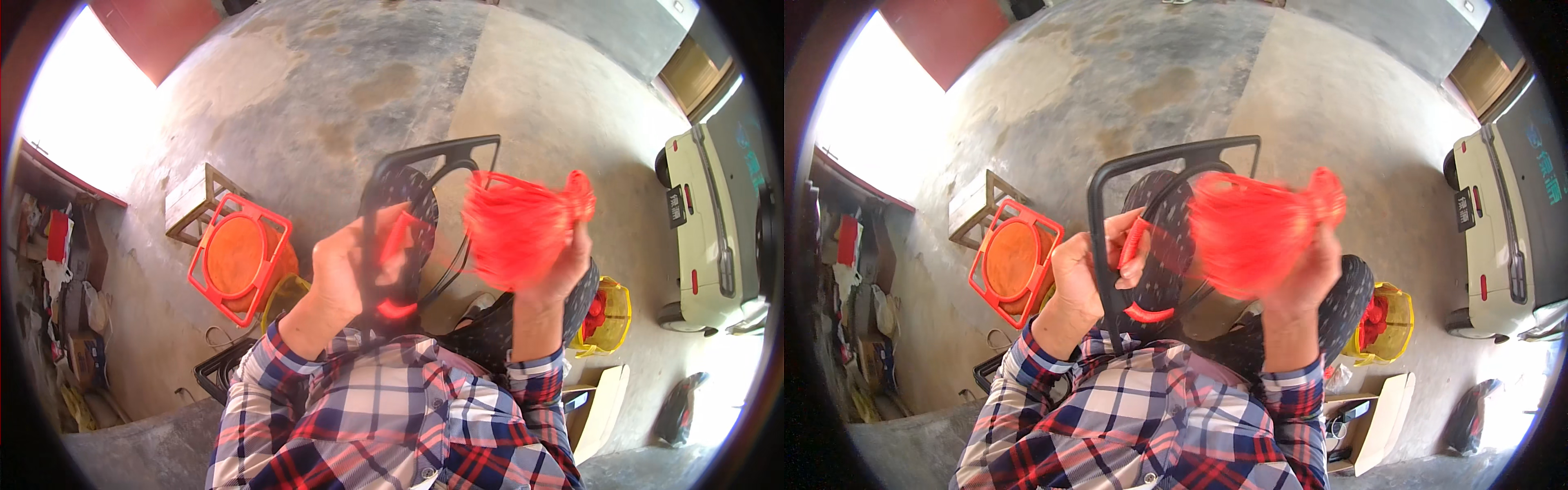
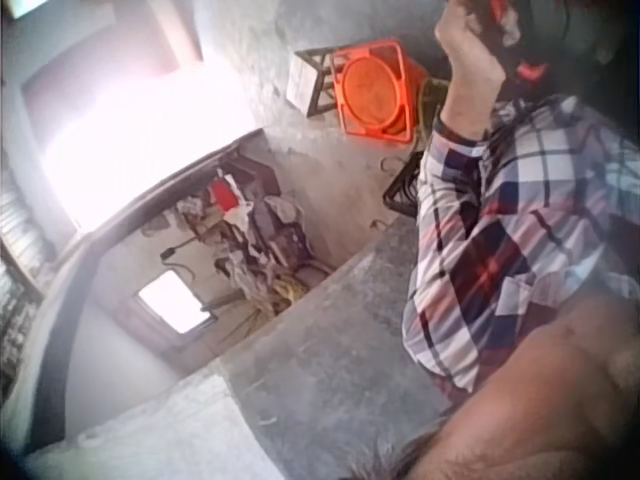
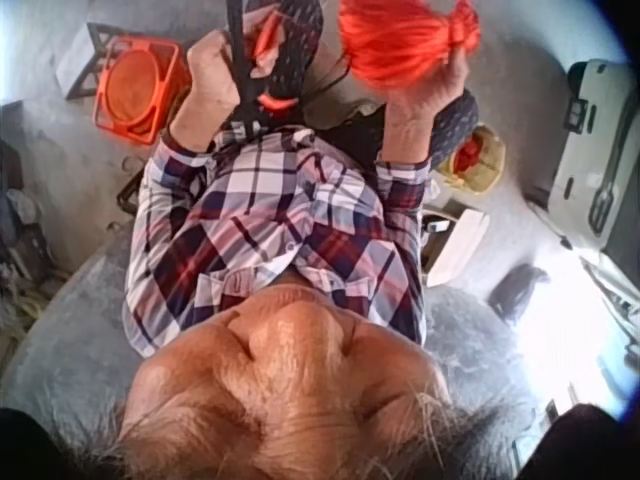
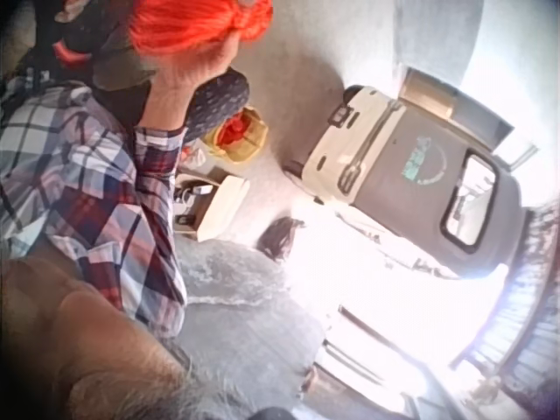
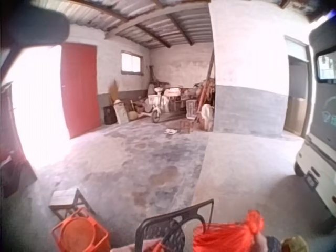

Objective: The person wraps a bundle of red plastic rope around a black plastic frame piece by hand.

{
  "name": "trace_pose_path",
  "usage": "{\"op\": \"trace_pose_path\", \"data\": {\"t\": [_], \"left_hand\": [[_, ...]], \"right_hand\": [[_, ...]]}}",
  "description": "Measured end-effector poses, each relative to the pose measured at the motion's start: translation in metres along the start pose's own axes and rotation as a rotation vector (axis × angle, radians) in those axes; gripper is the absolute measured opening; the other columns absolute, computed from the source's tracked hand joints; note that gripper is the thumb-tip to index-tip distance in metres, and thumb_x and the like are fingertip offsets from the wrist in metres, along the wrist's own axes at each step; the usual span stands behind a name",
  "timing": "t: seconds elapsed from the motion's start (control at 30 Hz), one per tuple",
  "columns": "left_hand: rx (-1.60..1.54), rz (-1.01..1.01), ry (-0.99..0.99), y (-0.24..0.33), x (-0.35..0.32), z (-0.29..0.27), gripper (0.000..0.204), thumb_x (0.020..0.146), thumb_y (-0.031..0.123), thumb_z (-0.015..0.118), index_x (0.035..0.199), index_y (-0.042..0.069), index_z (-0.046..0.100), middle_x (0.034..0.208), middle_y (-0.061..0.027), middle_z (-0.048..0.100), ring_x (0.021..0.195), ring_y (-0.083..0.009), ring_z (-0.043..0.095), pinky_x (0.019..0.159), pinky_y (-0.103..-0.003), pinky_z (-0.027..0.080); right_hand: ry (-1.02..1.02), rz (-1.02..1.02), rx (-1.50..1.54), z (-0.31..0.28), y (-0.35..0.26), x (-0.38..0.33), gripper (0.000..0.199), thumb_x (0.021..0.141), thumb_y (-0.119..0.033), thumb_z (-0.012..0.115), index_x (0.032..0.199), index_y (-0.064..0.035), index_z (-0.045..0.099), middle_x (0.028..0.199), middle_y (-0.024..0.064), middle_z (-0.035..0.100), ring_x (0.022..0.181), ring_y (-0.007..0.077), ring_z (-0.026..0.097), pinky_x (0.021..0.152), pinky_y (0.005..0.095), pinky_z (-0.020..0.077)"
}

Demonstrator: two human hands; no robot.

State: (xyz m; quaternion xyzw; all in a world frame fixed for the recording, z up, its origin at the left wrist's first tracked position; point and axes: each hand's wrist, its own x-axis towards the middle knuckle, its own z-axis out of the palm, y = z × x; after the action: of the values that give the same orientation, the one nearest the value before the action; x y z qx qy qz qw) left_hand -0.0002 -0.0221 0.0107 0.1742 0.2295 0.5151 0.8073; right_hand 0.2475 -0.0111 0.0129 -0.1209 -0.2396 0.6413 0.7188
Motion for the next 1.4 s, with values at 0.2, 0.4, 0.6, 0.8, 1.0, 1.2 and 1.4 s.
{"op": "trace_pose_path", "data": {"t": [0.2,0.4,0.6,0.8,1.0,1.2,1.4], "left_hand": [[-0.023,0.062,-0.057,0.007,0.0,-0.019,0.039,0.094,0.032,0.044,0.109,0.001,0.062,0.088,-0.0223,0.059,0.057,-0.0193,0.051,0.043,-0.026,0.035],[0.174,-0.256,-0.093,0.007,0.004,-0.022,0.039,0.096,0.033,0.048,0.102,-0.003,0.061,0.085,-0.0216,0.06,0.054,-0.0164,0.051,0.041,-0.025,0.034],[0.372,-0.006,0.042,-0.008,-0.008,0.032,0.032,0.092,0.017,0.058,0.117,-0.003,0.06,0.099,-0.0168,0.066,0.056,-0.017,0.054,0.045,-0.027,0.039],[-0.045,-0.398,-0.123,-0.012,-0.007,0.053,0.03,0.093,0.025,0.05,0.101,-0.003,0.059,0.08,-0.0192,0.063,0.054,-0.024,0.054,0.047,-0.033,0.038],[0.566,-0.119,-0.254,-0.042,-0.006,-0.061,0.03,0.088,0.027,0.06,0.103,0.001,0.058,0.083,-0.0122,0.064,0.062,-0.0215,0.061,0.05,-0.031,0.042],[0.157,-0.037,0.298,-0.018,0.003,0.012,0.018,0.086,0.025,0.067,0.096,0.013,0.059,0.08,0.0013,0.054,0.067,-0.0117,0.056,0.05,-0.024,0.037],[0.006,-0.057,0.045,-0.02,0.004,0.01,0.023,0.085,0.013,0.058,0.105,0.002,0.061,0.086,-0.0121,0.06,0.068,-0.0209,0.056,0.05,-0.027,0.04]], "right_hand": [[-0.393,0.283,0.409,-0.063,0.006,-0.004,0.046,0.095,-0.033,0.05,0.129,-0.0029,0.048,0.11,0.0122,0.063,0.099,0.0262,0.062,0.09,0.0456,0.0486],[0.117,0.394,-0.479,-0.046,0.064,-0.014,0.035,0.09,-0.016,0.062,0.12,-0.0008,0.054,0.109,0.0092,0.063,0.095,0.0148,0.061,0.081,0.0306,0.0507],[-0.099,0.393,-0.297,-0.003,0.064,0.023,0.041,0.086,-0.012,0.069,0.122,-0.0031,0.052,0.103,0.0081,0.064,0.089,0.015,0.063,0.081,0.0286,0.0514],[-0.569,0.324,-0.1,0.012,0.056,0.034,0.03,0.084,-0.032,0.068,0.098,-0.0055,0.067,0.123,0.0203,0.055,0.12,0.033,0.049,0.098,0.046,0.0431],[-0.247,0.389,-0.187,0.027,0.05,0.021,0.035,0.085,-0.021,0.068,0.115,-0.0036,0.061,0.126,0.0139,0.056,0.117,0.0242,0.054,0.091,0.035,0.0468],[-0.201,0.315,-0.332,0.01,0.049,-0.016,0.063,0.072,-0.008,0.081,0.125,-0.0013,0.049,0.12,0.0064,0.057,0.107,0.0173,0.059,0.088,0.0299,0.0487],[-0.193,-0.095,-0.572,0.019,0.048,-0.014,0.049,0.08,0.001,0.07,0.124,-0.0025,0.049,0.117,0.0087,0.059,0.106,0.0169,0.058,0.094,0.0328,0.045]]}}
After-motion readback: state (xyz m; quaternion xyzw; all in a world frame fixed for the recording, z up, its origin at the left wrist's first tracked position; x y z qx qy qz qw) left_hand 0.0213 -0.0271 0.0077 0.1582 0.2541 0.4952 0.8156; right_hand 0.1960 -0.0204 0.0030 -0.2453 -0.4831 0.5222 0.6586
